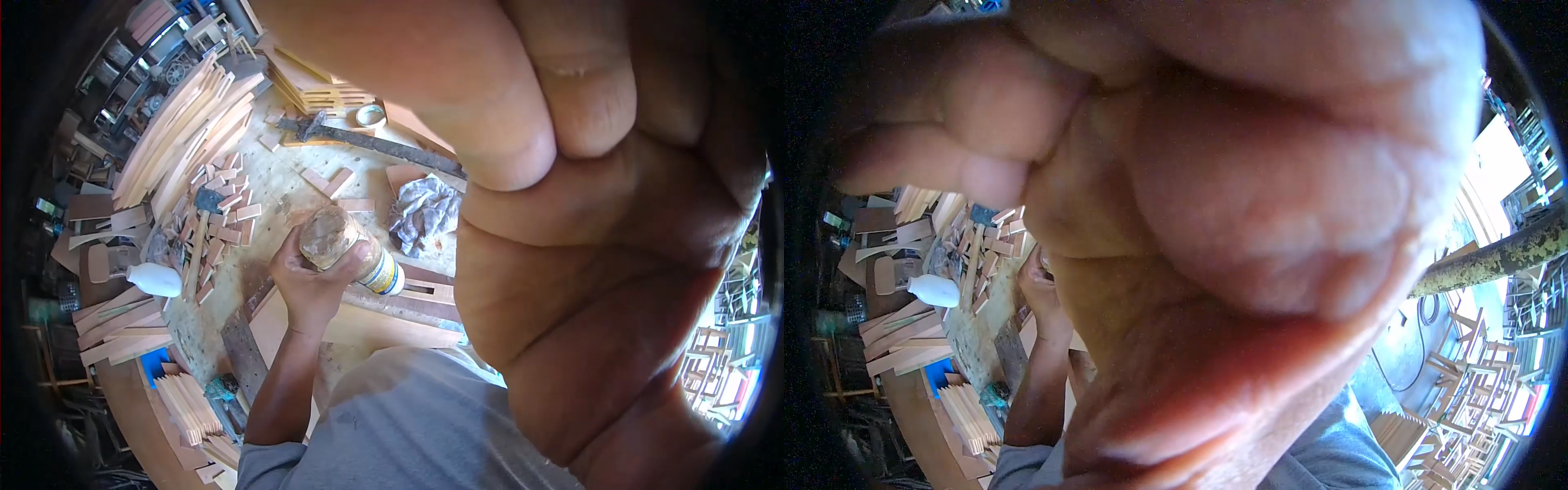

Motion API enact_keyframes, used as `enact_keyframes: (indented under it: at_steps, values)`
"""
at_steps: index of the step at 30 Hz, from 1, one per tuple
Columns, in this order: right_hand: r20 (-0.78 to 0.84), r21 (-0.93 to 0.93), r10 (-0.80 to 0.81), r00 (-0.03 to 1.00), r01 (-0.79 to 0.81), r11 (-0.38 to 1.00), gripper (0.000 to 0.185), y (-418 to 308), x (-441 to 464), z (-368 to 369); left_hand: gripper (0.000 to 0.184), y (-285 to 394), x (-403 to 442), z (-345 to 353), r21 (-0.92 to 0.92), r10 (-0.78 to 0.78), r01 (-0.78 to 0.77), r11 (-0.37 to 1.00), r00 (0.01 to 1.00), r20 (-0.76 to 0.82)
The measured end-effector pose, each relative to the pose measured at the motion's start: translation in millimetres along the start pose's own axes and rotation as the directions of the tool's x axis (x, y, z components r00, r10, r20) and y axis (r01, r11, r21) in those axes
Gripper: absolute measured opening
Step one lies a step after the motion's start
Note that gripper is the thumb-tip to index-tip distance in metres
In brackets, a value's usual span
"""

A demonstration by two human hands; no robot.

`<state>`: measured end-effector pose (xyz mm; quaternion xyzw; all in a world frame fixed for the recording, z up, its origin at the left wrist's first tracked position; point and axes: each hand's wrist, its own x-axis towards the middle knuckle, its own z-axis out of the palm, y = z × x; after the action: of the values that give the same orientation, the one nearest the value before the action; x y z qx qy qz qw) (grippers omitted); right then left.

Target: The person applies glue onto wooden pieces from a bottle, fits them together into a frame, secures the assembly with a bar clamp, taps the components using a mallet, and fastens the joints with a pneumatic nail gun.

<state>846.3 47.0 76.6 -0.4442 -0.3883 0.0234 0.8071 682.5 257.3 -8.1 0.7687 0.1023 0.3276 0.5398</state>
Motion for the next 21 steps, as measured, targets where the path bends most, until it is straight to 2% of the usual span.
enact_keyframes:
  at_steps: [2, 5, 6, 10, 11, 12, 13, 15, 17, 21]
  values:
    - [-0.004, -0.002, -0.006, 1.0, 0.006, 1.0, 0.048, -10.0, -18.8, -3.3, 0.041, 1.4, 2.4, 0.2, -0.03, 0.011, -0.011, 0.999, 1.0, -0.01]
    - [-0.027, -0.011, -0.003, 1.0, 0.003, 1.0, 0.047, -38.6, -36.2, -58.5, 0.039, 1.2, 1.4, 2.6, -0.121, 0.017, -0.021, 0.992, 0.999, -0.033]
    - [-0.031, -0.011, -0.005, 1.0, 0.005, 1.0, 0.047, -27.1, -29.4, -35.3, 0.039, -0.7, 2.9, 2.5, -0.12, 0.018, -0.021, 0.992, 0.999, -0.029]
    - [-0.06, 0.003, 0.034, 0.998, -0.034, 0.999, 0.046, -48.2, -63.4, -46.5, 0.037, -5.9, 0.3, -0.5, -0.138, -0.089, 0.08, 0.987, 0.994, -0.058]
    - [-0.061, 0.006, 0.041, 0.997, -0.04, 0.999, 0.046, -35.8, -51.2, -23.4, 0.037, -9.2, 0.3, -0.3, -0.135, -0.095, 0.086, 0.987, 0.994, -0.059]
    - [-0.063, 0.013, 0.054, 0.997, -0.054, 0.998, 0.046, 1.3, 3.0, -5.3, 0.037, -13.0, -1.0, -2.5, -0.122, -0.088, 0.081, 0.989, 0.995, -0.055]
    - [-0.065, 0.015, 0.062, 0.996, -0.061, 0.998, 0.046, -31.9, -24.6, -59.5, 0.037, -17.9, -0.7, -3.5, -0.114, -0.076, 0.07, 0.991, 0.996, -0.05]
    - [-0.067, 0.023, 0.055, 0.996, -0.053, 0.998, 0.046, -40.6, -20.1, -95.5, 0.037, -24.8, 5.0, -6.1, -0.094, -0.029, 0.025, 0.995, 0.999, -0.038]
    - [-0.081, 0.033, 0.058, 0.995, -0.055, 0.998, 0.045, 4.9, -8.7, 26.8, 0.037, -24.3, -0.5, -8.8, -0.121, -0.053, 0.047, 0.992, 0.998, -0.044]
    - [-0.091, 0.03, 0.022, 0.996, -0.019, 0.999, 0.045, 4.1, -0.1, 14.8, 0.037, -26.6, 3.7, -6.7, -0.238, -0.085, 0.065, 0.969, 0.994, -0.073]
